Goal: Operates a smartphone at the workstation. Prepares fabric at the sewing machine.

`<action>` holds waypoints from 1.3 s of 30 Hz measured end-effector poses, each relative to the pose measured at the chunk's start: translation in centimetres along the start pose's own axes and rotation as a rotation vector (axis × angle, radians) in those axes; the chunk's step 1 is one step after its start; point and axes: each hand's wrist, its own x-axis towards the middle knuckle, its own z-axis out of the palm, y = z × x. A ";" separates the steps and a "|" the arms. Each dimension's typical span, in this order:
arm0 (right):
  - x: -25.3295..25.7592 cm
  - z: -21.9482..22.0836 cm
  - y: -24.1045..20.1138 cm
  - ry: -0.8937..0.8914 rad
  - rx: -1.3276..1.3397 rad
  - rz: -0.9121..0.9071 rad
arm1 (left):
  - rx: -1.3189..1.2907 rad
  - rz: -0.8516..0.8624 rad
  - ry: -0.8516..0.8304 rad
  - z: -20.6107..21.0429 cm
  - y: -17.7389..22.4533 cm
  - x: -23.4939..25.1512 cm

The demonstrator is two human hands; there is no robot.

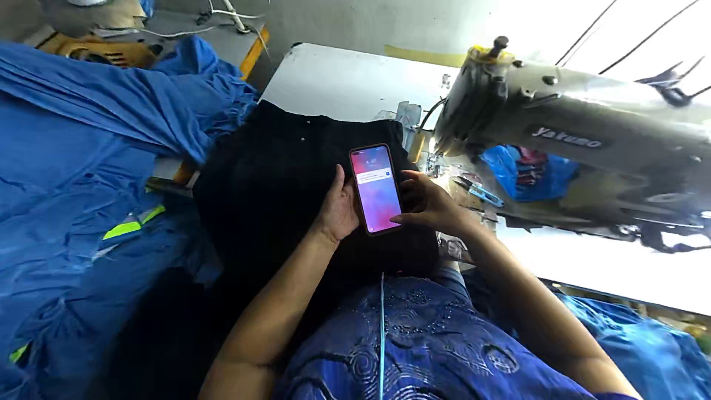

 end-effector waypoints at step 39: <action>1.7 0.5 0.4 -0.063 -0.257 -0.033 | -0.030 0.043 -0.167 0.3 0.0 -0.1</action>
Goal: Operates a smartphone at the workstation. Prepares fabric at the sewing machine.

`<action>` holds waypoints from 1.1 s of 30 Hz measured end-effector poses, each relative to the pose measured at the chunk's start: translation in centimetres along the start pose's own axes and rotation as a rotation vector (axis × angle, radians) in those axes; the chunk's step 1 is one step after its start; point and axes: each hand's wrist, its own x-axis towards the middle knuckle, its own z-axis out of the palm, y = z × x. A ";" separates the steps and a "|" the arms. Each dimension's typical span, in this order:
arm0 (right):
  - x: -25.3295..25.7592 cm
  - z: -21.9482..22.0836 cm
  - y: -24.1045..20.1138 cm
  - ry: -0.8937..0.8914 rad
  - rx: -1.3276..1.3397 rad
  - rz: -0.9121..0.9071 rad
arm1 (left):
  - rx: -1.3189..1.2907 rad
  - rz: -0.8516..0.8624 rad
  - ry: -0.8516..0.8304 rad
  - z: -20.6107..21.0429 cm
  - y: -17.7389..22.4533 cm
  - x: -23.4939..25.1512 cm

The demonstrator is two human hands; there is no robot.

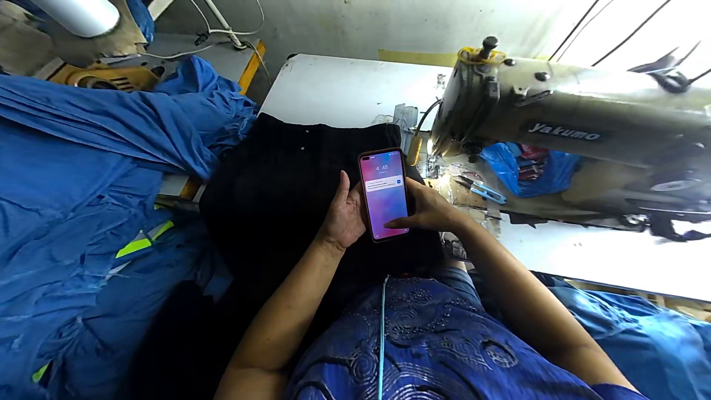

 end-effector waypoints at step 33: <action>-3.2 3.6 2.8 0.282 -0.126 -0.282 | -0.031 -0.018 0.097 -0.2 -0.1 0.2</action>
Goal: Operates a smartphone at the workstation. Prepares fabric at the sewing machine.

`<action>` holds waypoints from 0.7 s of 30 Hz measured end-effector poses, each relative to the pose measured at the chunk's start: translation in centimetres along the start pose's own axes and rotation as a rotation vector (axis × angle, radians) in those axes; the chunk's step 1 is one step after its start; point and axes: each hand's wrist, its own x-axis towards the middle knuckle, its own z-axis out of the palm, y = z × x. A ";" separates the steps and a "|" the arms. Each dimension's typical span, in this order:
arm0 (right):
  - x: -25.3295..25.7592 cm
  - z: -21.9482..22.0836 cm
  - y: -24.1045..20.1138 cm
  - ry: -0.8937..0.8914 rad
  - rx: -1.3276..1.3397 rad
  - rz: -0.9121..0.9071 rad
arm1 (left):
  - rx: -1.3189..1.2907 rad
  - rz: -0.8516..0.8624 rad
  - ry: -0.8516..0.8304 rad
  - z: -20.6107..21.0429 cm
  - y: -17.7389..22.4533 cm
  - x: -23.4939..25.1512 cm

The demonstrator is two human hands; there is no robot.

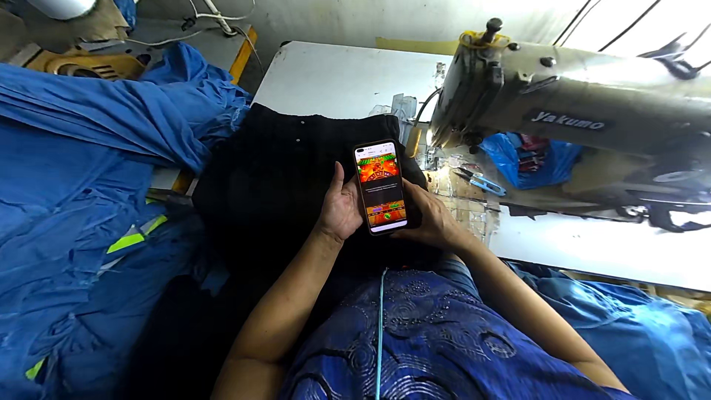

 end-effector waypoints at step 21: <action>-0.3 0.3 0.1 0.046 0.015 -0.022 | 0.315 0.089 0.046 0.8 -0.5 -0.2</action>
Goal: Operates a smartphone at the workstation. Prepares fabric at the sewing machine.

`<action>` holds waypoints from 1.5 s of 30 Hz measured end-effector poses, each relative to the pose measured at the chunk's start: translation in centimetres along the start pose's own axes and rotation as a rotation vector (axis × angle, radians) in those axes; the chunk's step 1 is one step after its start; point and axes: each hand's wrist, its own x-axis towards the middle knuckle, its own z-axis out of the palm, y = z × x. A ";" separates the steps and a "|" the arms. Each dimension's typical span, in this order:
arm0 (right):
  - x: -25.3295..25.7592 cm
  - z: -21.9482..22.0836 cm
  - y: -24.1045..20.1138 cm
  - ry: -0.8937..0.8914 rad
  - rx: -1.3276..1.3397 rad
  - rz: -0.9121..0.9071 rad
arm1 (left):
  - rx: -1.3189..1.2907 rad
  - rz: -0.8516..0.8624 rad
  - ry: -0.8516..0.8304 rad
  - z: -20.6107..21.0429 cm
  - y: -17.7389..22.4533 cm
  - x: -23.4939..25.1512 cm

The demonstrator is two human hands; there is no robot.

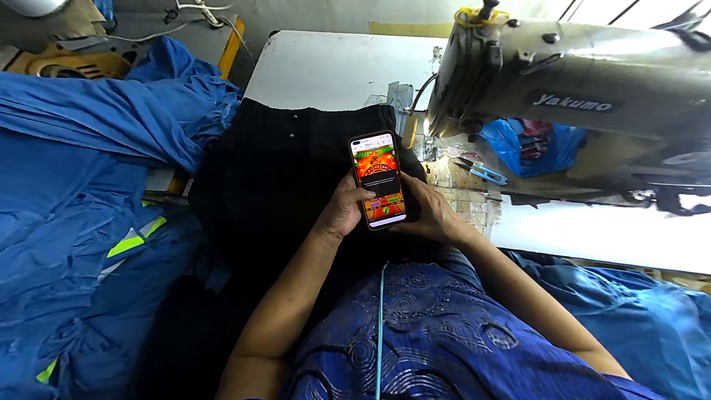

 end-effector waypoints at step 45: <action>0.0 -0.8 0.5 -0.074 0.029 -0.048 | -0.209 0.124 -0.086 -1.7 -2.0 0.2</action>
